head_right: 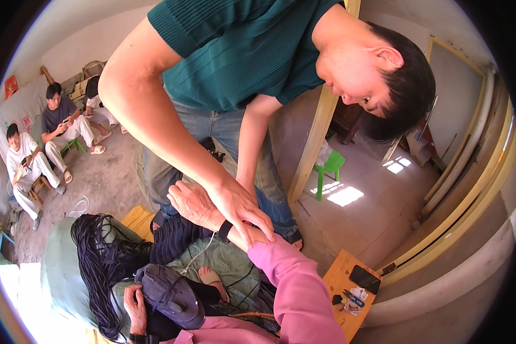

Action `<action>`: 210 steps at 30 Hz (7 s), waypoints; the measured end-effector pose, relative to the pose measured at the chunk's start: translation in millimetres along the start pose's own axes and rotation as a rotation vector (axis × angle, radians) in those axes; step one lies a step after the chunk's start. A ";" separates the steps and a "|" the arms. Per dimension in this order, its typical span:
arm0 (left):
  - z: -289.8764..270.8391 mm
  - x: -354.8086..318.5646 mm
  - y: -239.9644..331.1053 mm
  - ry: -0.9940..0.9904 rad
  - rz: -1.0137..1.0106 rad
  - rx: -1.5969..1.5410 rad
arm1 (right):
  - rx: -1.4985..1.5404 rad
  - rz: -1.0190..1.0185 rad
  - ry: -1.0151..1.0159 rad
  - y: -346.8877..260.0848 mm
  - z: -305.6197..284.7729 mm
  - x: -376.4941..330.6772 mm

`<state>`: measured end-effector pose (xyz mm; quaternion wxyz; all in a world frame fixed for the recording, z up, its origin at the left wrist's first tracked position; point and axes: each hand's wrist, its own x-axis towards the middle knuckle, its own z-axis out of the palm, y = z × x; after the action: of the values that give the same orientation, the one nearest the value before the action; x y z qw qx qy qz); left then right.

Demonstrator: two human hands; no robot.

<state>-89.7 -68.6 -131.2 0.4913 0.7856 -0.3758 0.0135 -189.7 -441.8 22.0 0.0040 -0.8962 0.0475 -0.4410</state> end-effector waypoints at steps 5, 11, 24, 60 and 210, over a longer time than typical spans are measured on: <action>-0.6 -2.3 -6.1 -0.003 -0.011 0.019 | 0.670 -1.351 -0.249 -8.5 -73.6 91.5; 1.0 0.8 -3.1 -0.007 -0.001 0.016 | 0.113 0.548 -0.431 10.7 -28.0 -8.4; -7.2 -6.7 -4.7 0.001 -0.037 0.023 | -0.452 0.776 -0.270 52.9 -18.4 -161.5; 0.9 1.0 -1.5 -0.015 -0.010 0.013 | 1.060 1.094 -0.105 28.3 3.2 -46.4; -65.5 -54.4 42.5 -0.301 -0.312 0.193 | 1.314 1.430 -0.142 -27.7 80.4 -143.1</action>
<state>-131.6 4.1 -86.2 0.3484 0.8707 -0.3158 -0.1440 -210.6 -404.4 -138.8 0.7731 -0.4994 0.3244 -0.2182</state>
